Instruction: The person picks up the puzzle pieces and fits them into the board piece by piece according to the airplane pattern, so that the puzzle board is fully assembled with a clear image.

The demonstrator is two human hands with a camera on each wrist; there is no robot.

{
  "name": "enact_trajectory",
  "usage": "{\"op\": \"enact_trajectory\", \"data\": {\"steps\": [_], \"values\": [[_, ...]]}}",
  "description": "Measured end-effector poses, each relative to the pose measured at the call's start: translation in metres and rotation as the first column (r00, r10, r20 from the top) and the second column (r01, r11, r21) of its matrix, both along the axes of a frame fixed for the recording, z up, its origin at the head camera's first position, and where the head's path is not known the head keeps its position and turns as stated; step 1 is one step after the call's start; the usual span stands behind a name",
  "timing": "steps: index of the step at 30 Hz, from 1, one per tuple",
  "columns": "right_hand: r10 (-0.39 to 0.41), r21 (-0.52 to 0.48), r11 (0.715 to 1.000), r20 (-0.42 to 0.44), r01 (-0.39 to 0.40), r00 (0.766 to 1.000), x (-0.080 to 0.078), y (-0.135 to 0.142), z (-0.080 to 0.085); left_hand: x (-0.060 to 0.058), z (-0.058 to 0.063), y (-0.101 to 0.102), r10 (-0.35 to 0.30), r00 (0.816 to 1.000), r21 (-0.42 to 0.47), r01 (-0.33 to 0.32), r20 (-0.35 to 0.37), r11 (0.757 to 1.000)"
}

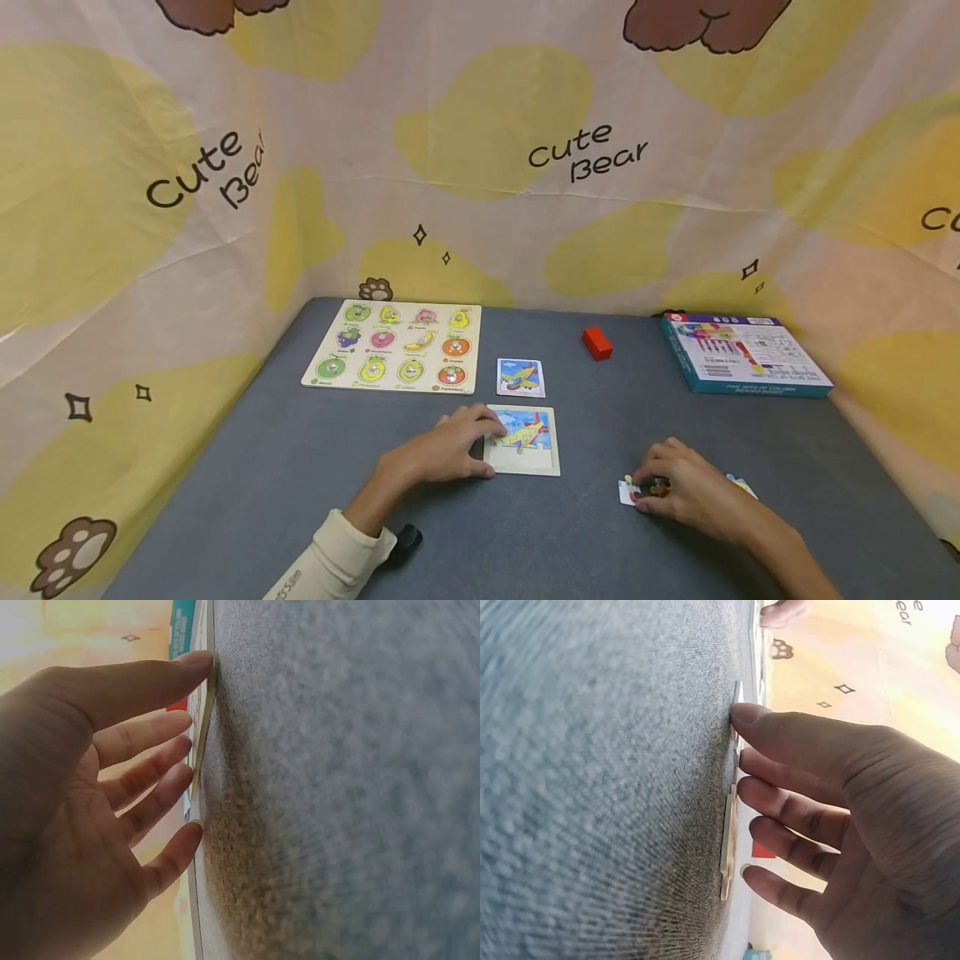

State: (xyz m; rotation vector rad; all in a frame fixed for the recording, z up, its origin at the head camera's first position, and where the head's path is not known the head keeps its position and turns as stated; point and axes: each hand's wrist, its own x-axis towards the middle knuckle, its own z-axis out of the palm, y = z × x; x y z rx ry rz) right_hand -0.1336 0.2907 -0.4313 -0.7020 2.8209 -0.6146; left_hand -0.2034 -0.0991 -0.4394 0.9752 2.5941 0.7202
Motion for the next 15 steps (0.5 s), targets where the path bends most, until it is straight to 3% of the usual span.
{"op": "enact_trajectory", "data": {"steps": [15], "values": [[-0.026, 0.026, 0.999, -0.034, 0.027, 0.999, 0.0003, -0.0036, -0.0009, -0.002, -0.0007, -0.0017, 0.007, 1.0, 0.015, -0.007, 0.014, 1.0]]}}
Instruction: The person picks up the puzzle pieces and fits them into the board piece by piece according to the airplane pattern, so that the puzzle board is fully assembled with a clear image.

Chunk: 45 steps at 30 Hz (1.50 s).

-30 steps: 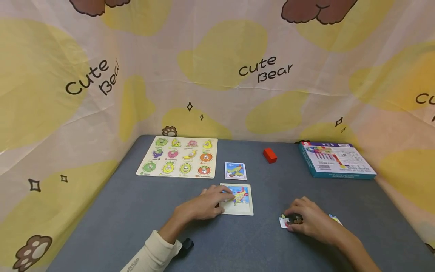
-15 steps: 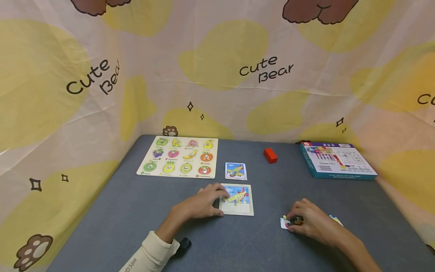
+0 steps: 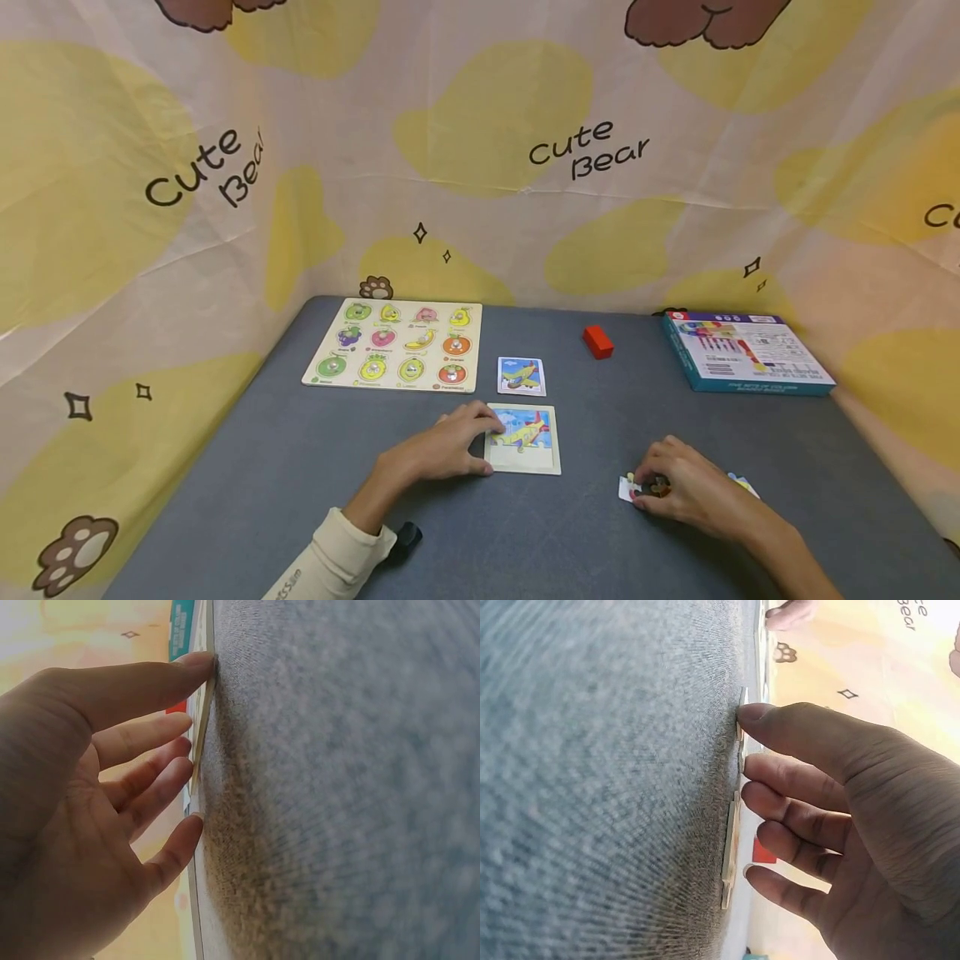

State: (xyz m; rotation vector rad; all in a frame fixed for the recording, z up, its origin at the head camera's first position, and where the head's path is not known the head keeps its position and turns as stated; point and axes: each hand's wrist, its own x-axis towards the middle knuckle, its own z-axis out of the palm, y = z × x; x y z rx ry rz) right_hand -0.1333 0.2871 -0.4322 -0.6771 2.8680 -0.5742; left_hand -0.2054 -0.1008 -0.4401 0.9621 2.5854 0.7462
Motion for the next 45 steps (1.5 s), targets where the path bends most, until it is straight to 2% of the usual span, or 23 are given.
{"op": "enact_trajectory", "data": {"steps": [11, 17, 21, 37, 45], "values": [[0.036, -0.009, 0.999, -0.137, -0.037, 0.99, -0.009, -0.013, 0.001, -0.002, 0.001, -0.001, 0.008, 1.0, 0.005, -0.008, 0.005, 1.0], [0.065, 0.005, 0.998, -0.12, -0.065, 0.991, -0.02, -0.026, 0.005, -0.002, 0.003, -0.003, 0.006, 1.0, 0.018, -0.006, 0.024, 1.0], [0.088, -0.001, 0.996, -0.15, -0.089, 0.985, -0.029, -0.037, 0.004, -0.003, 0.002, -0.003, 0.005, 0.999, 0.026, -0.006, 0.035, 1.0], [0.182, -0.002, 0.983, -0.174, -0.185, 0.968, -0.052, -0.096, 0.004, -0.003, 0.001, -0.003, 0.012, 0.999, 0.049, -0.014, 0.045, 0.999], [0.216, 0.001, 0.975, -0.217, -0.221, 0.952, -0.058, -0.12, 0.003, -0.004, 0.0, -0.002, -0.004, 1.0, 0.059, 0.003, 0.012, 0.998]]}}
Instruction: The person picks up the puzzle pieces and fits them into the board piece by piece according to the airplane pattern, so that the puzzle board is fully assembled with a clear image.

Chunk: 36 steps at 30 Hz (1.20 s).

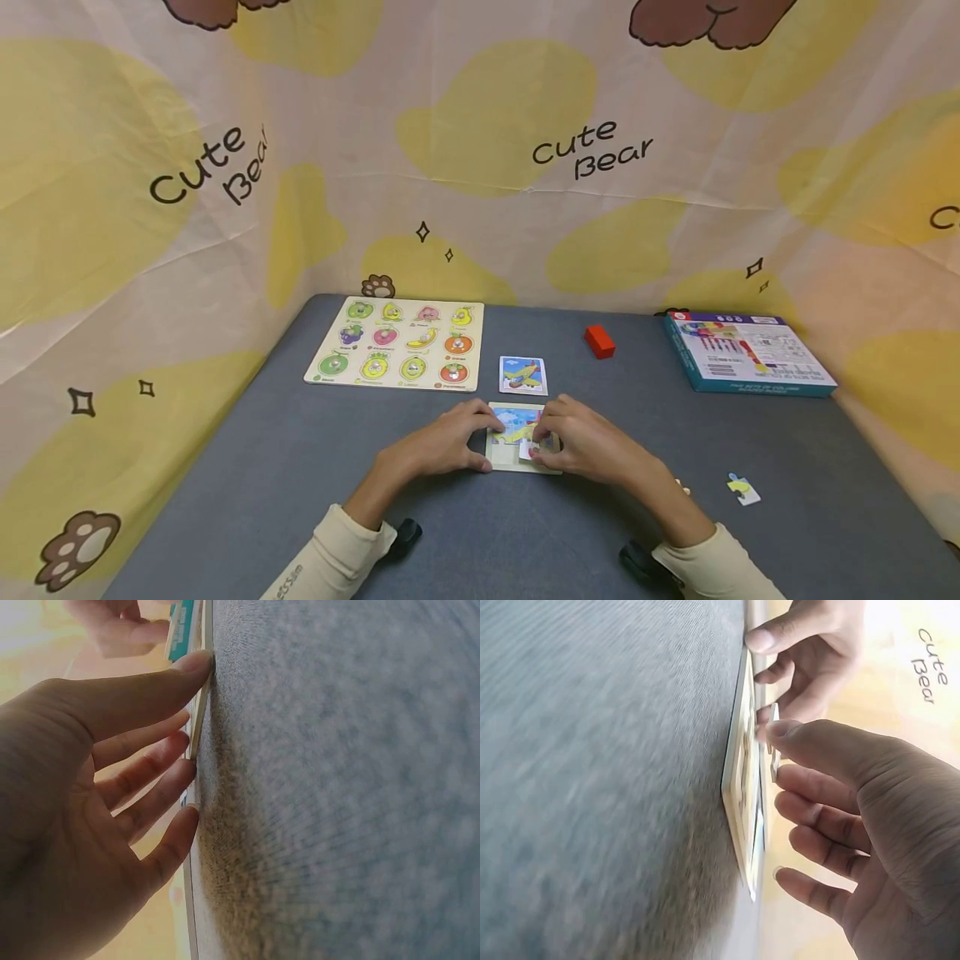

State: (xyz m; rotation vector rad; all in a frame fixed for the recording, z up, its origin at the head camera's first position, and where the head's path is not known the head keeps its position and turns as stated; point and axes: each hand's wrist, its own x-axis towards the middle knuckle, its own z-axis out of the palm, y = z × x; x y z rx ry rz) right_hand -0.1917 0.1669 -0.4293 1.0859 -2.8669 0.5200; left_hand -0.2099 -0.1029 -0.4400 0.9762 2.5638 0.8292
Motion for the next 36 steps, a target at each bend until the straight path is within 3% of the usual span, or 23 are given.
{"op": "enact_trajectory", "data": {"steps": [13, 23, 31, 36], "values": [[0.081, -0.019, 0.997, 0.001, -0.081, 0.997, -0.008, -0.026, -0.004, -0.001, -0.001, -0.001, 0.0, 1.0, 0.012, 0.0, -0.011, 1.0], [0.033, 0.004, 0.999, 0.075, -0.034, 0.997, -0.007, -0.034, -0.006, -0.001, -0.002, -0.002, -0.002, 1.0, 0.018, 0.002, -0.02, 1.0], [0.042, -0.012, 0.999, 0.119, -0.041, 0.992, -0.007, -0.032, -0.005, -0.001, -0.001, -0.002, 0.002, 1.0, 0.031, -0.003, 0.002, 1.0], [0.054, -0.024, 0.998, 0.094, -0.052, 0.994, -0.006, -0.033, -0.009, -0.001, -0.001, -0.002, -0.01, 1.0, 0.041, 0.01, -0.006, 0.999]]}}
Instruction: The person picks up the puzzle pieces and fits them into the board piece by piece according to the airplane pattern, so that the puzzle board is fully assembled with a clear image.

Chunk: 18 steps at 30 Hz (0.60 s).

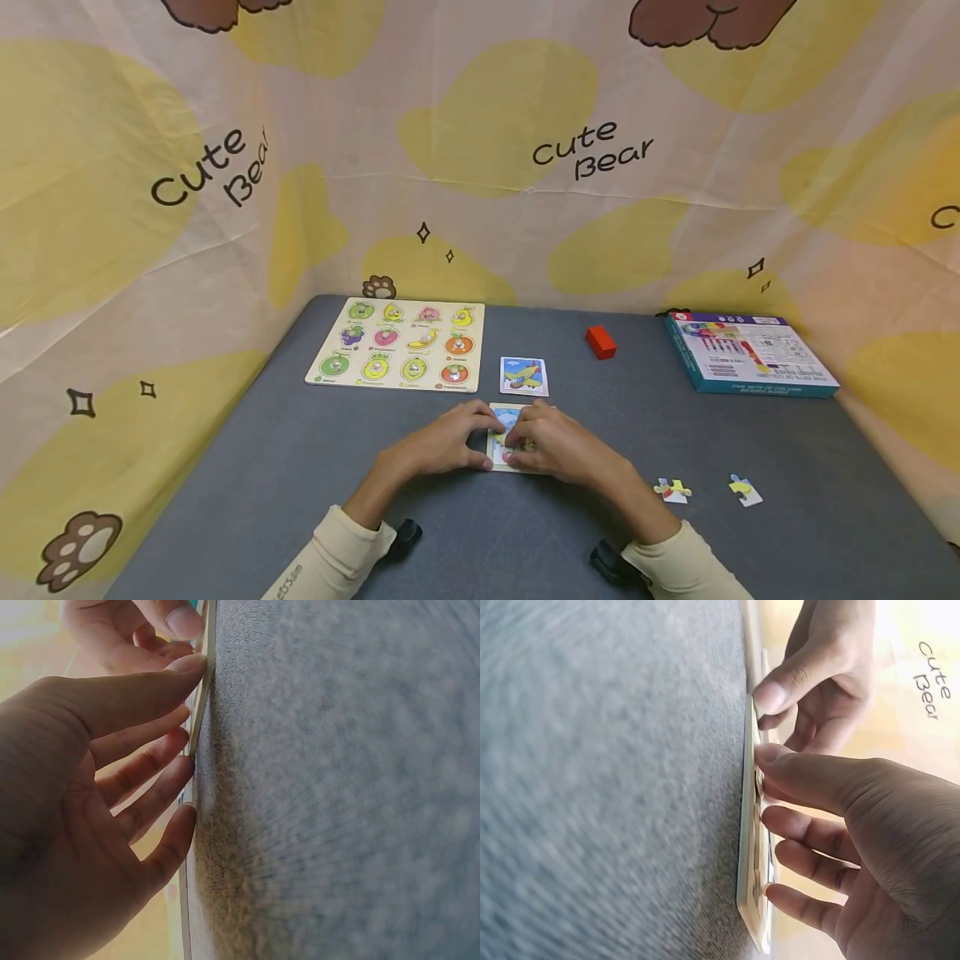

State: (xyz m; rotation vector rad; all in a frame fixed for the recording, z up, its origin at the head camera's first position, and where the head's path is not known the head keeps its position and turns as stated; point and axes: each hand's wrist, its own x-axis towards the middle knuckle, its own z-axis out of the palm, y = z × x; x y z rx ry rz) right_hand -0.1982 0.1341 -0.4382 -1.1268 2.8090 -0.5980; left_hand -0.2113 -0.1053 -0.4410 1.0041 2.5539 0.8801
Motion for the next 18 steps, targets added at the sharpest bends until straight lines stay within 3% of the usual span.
{"op": "enact_trajectory", "data": {"steps": [4, 18], "values": [[0.004, -0.021, 1.0, -0.035, -0.004, 0.999, 0.0013, -0.0019, -0.0014, -0.0002, 0.0002, -0.0007, -0.009, 1.0, 0.001, 0.009, -0.014, 1.0], [-0.009, -0.022, 1.0, -0.005, 0.009, 1.0, 0.0008, -0.0003, -0.002, 0.0002, -0.0018, -0.0011, -0.008, 0.999, 0.018, 0.008, -0.038, 1.0]]}}
